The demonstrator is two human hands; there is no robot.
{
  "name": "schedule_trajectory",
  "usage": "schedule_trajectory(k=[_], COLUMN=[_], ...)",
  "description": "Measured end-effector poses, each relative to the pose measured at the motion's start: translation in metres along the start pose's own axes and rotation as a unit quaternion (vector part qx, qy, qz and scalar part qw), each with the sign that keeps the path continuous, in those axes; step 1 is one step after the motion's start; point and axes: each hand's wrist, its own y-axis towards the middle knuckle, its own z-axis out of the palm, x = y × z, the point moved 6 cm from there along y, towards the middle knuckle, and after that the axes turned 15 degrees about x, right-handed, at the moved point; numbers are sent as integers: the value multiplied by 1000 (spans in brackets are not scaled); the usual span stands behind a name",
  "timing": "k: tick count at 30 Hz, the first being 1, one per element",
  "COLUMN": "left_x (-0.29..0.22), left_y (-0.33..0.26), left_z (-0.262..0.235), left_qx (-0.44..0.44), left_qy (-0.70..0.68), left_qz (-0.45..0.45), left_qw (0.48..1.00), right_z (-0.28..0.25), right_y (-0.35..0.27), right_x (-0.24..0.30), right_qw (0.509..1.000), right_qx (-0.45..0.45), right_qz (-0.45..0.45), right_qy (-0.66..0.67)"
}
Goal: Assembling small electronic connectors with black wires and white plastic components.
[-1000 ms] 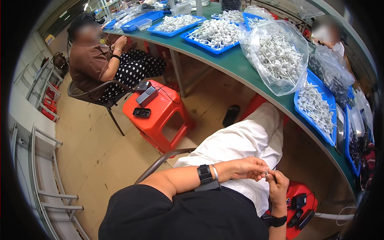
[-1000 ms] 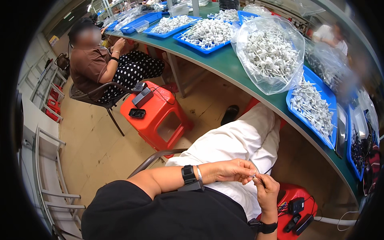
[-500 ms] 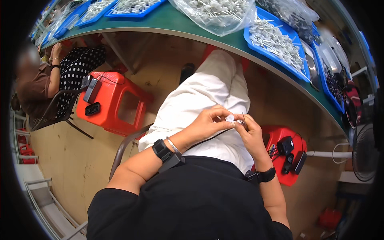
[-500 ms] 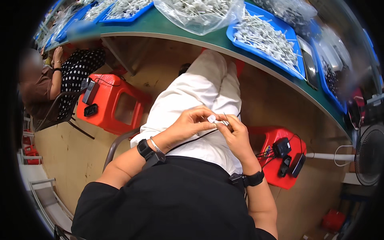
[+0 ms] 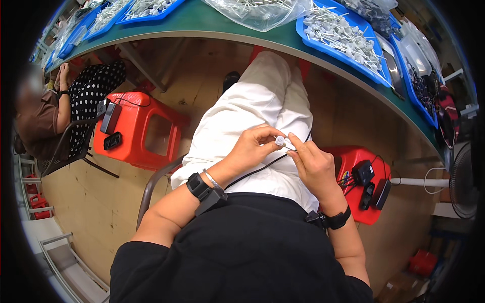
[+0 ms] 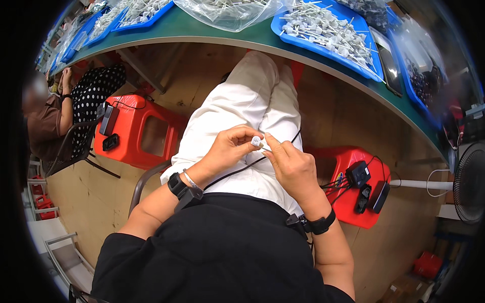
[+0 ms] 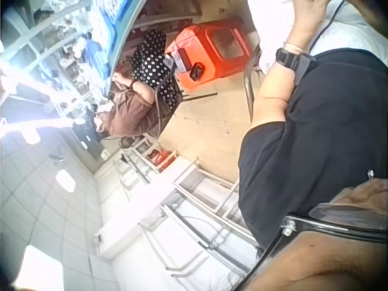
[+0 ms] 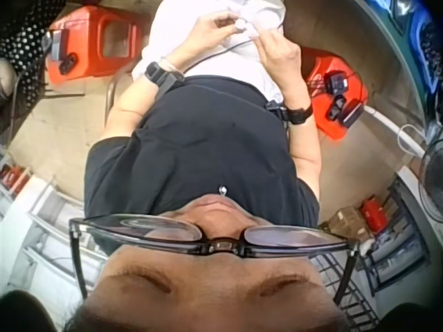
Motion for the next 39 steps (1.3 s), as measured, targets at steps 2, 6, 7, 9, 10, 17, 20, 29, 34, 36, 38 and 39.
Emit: schedule_trajectory(k=[2, 6, 7, 9, 10, 17, 20, 29, 34, 36, 38, 39], left_x=[-1, 5, 7, 6, 6, 3, 3, 6, 6, 5, 3, 3], left_y=[0, 2, 1, 1, 1, 1, 1, 1, 0, 0, 0, 0], left_z=[-1, -3, -4, -4, -4, -4, -4, -4, -4, -4, -4, -4], left_qx=[3, 1, 1, 4, 4, 1, -2, -5, -5, -3, -4, -5], left_qy=[3, 11, 10, 22, 22, 36, 38, 14, 14, 18, 25, 32], left_qz=[-5, -5, -6, -7, -8, -15, -17, -37, -49, -47, -53, -59], left_qw=[1000, 1000, 1000, 1000, 1000, 999, 999, 999, 999, 999, 998, 998], right_z=[-1, 1, 2, 4, 5, 6, 5, 6, 4, 3, 2, 2], right_y=[0, 1, 1, 0, 0, 0, 0, 0, 0, -1, 0, 0], right_x=[1, 4, 4, 3, 4, 4, 3, 0, 1, 2, 2, 3], right_qw=[1000, 998, 998, 998, 998, 997, 997, 997, 996, 995, 994, 992], right_qx=[1, 3, 4, 10, 11, 19, 20, 28, 24, 21, 23, 24], right_qz=[-4, -14, -14, -16, -16, -14, -9, 5, 8, 5, 4, 2], right_qy=[-19, -57, -57, -66, -65, -79, -80, -74, -82, -95, -109, -122])
